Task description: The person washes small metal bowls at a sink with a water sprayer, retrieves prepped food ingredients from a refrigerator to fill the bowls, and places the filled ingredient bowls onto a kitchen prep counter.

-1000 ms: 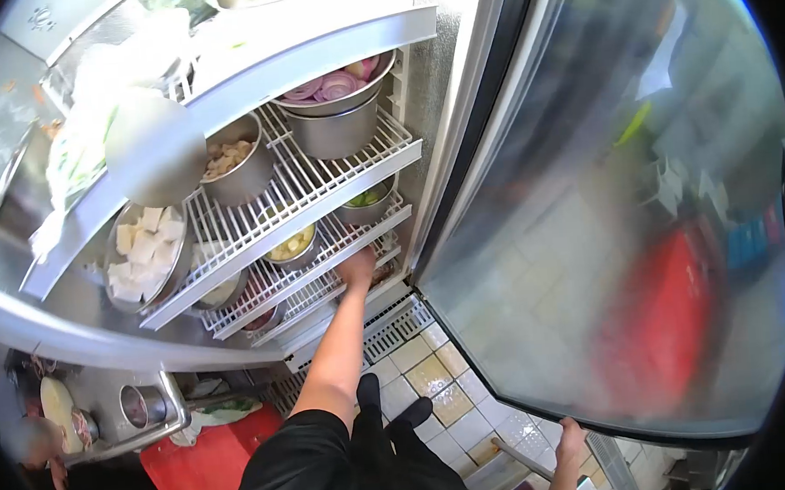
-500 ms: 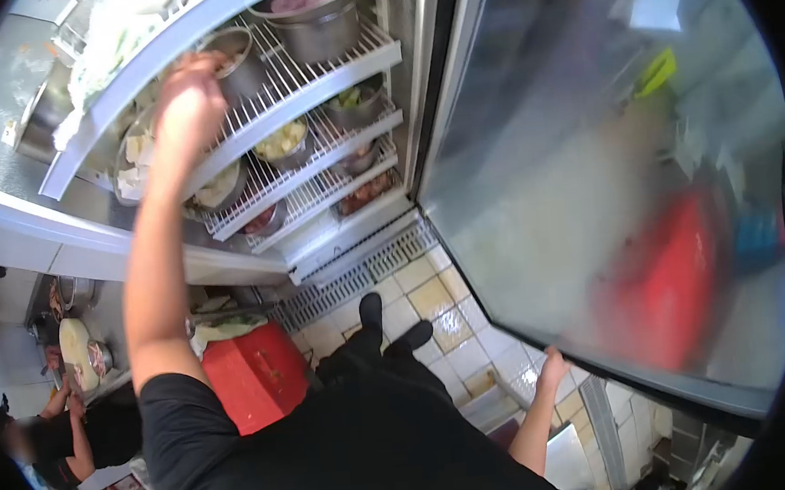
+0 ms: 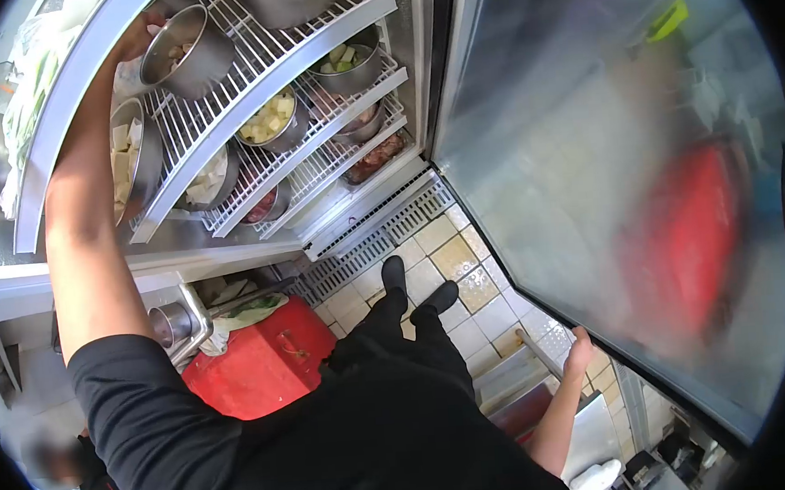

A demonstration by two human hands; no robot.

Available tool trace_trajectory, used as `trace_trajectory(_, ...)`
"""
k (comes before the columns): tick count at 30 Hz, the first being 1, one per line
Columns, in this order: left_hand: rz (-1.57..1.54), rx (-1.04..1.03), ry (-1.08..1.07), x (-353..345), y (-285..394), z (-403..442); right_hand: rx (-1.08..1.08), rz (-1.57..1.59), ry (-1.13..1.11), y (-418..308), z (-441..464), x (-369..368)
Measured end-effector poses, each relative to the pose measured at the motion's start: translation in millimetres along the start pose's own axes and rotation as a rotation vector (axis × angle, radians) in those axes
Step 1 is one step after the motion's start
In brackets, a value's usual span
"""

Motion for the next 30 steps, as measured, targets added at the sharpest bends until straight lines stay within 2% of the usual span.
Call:
trace_trajectory(3,0.031,-0.015,0.008,-2.0,-5.8,-5.5,-0.025,-0.12,0.011,18.2,3.8,7.8)
trace_trajectory(6,0.065,-0.025,0.011,-6.7,-4.5,-9.0,-0.069,-0.071,0.022,4.7,-14.2,6.7)
trace_trajectory(7,0.075,-0.026,0.011,-9.7,-4.2,-7.6,0.005,-0.041,0.021,-0.1,-17.7,5.9)
trace_trajectory(10,0.113,-0.037,0.01,-18.3,-4.6,0.8,-0.059,-0.066,0.052,-21.7,-36.5,1.7)
trace_trajectory(18,0.261,-0.068,0.008,-30.7,-5.3,4.9,-0.039,-0.036,0.02,-11.8,-25.5,3.9)
trace_trajectory(21,0.214,-0.04,0.132,-24.5,-8.6,1.0,-0.065,-0.05,0.011,-10.0,-21.2,3.1)
trace_trajectory(23,0.021,0.024,0.292,-5.3,-3.3,-14.2,-0.046,-0.05,0.006,-17.8,-20.9,-0.5)
trace_trajectory(25,0.041,-0.053,0.43,19.6,12.6,-29.6,-0.024,-0.053,0.008,-21.1,-17.5,-0.5)
trace_trajectory(30,0.084,-0.172,0.467,27.0,14.6,-45.2,0.035,-0.04,0.0,0.6,6.1,4.8)
Point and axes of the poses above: each hand's wrist, its own z-axis towards the middle knuckle, its own x-axis out of the back of the hand, y = z × x, the point moved 6 cm from there along z, towards the middle knuckle, and after that the axes turned 11 degrees about y, right-handed, at the moved point
